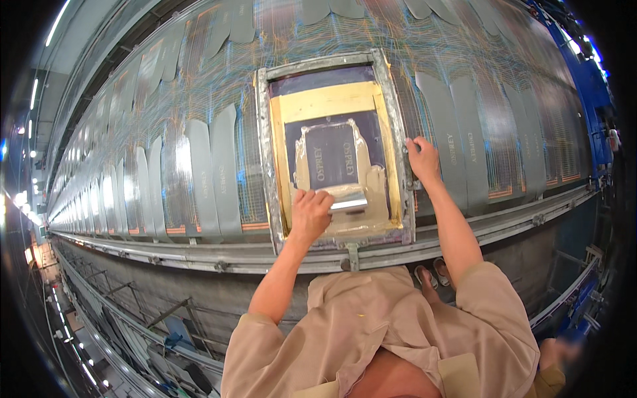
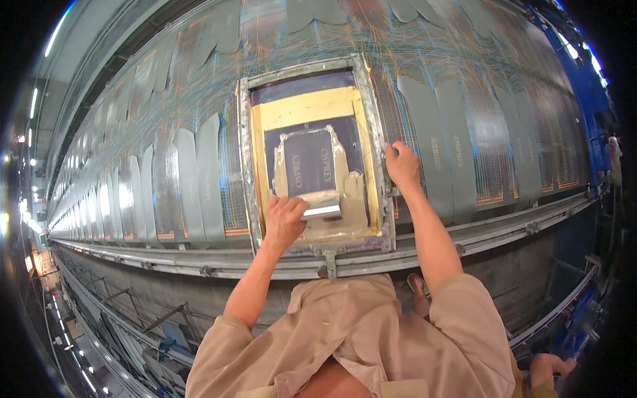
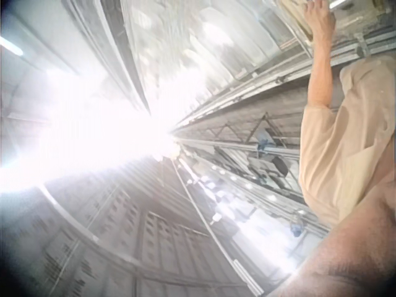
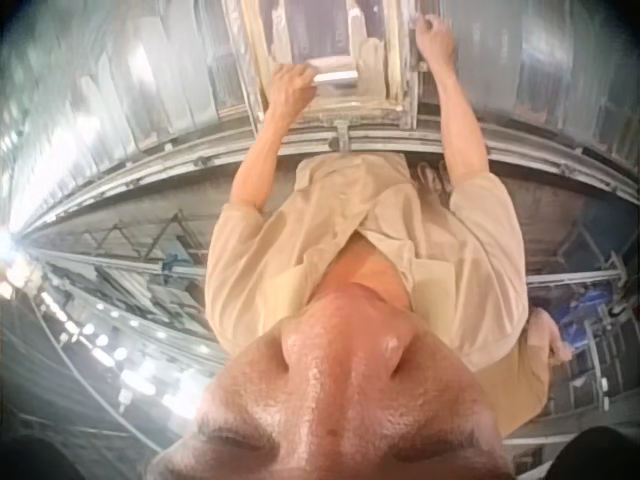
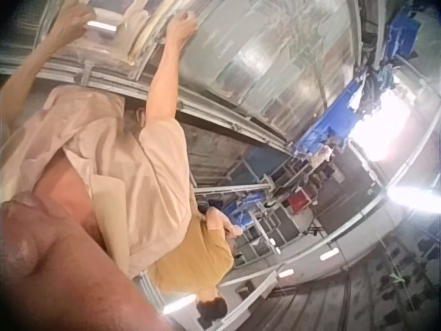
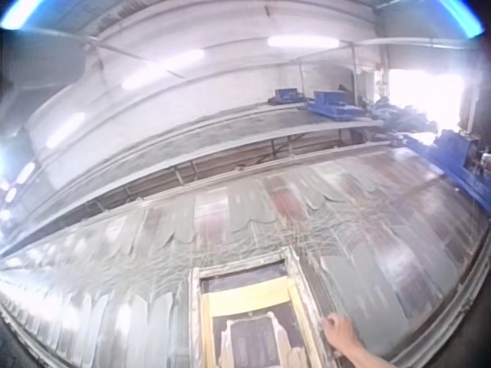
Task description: The person uses a squeegee to spread ink across a screen printing frame mounted on a large curved surface. They repeatedly pull the squeegee down the screen to transfer ink onto the surface below, occasionally lifting the frame to check the progress.
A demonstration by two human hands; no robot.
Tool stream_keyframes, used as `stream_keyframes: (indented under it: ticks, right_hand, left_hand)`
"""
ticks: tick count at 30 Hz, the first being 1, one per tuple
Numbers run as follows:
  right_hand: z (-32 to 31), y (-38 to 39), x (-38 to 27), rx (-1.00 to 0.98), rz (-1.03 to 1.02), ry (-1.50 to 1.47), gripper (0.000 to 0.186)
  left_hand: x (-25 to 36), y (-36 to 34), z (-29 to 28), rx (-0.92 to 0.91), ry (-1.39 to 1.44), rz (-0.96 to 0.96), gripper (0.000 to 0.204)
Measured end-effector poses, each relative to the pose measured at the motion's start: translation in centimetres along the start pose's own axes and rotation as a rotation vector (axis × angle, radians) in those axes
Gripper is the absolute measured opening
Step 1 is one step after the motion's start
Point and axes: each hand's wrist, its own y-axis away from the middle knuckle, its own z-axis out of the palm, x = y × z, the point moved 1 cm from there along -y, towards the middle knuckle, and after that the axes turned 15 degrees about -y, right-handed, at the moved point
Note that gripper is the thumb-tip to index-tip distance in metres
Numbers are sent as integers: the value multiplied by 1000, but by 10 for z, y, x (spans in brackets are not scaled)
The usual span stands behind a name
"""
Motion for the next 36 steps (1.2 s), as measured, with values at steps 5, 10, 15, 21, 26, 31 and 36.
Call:
stream_keyframes:
  ticks: [5, 10, 15, 21, 26, 31, 36]
  right_hand:
    - [-5, -30, -74, -167, -456, -85, 38]
    - [54, -63, -161, -726, -520, 61, 39]
    - [94, -76, -153, -747, -533, 366, 22]
    - [72, 30, -116, -759, -647, 346, 19]
    - [51, 109, -93, -755, -655, 300, 20]
    - [66, 41, -122, -659, -775, 333, 17]
    - [87, -69, -151, -703, -620, 336, 19]
  left_hand:
    - [-69, -105, 20, 56, 29, -4, 26]
    - [-106, -174, 21, -169, 31, 20, 21]
    - [-104, -182, 28, -175, 48, -45, 22]
    - [-55, -73, 27, -102, 117, -7, 18]
    - [-10, -8, -1, -136, 160, 1, 21]
    - [-53, -67, 8, -127, 27, 35, 23]
    - [-103, -172, 21, -136, 43, 17, 24]
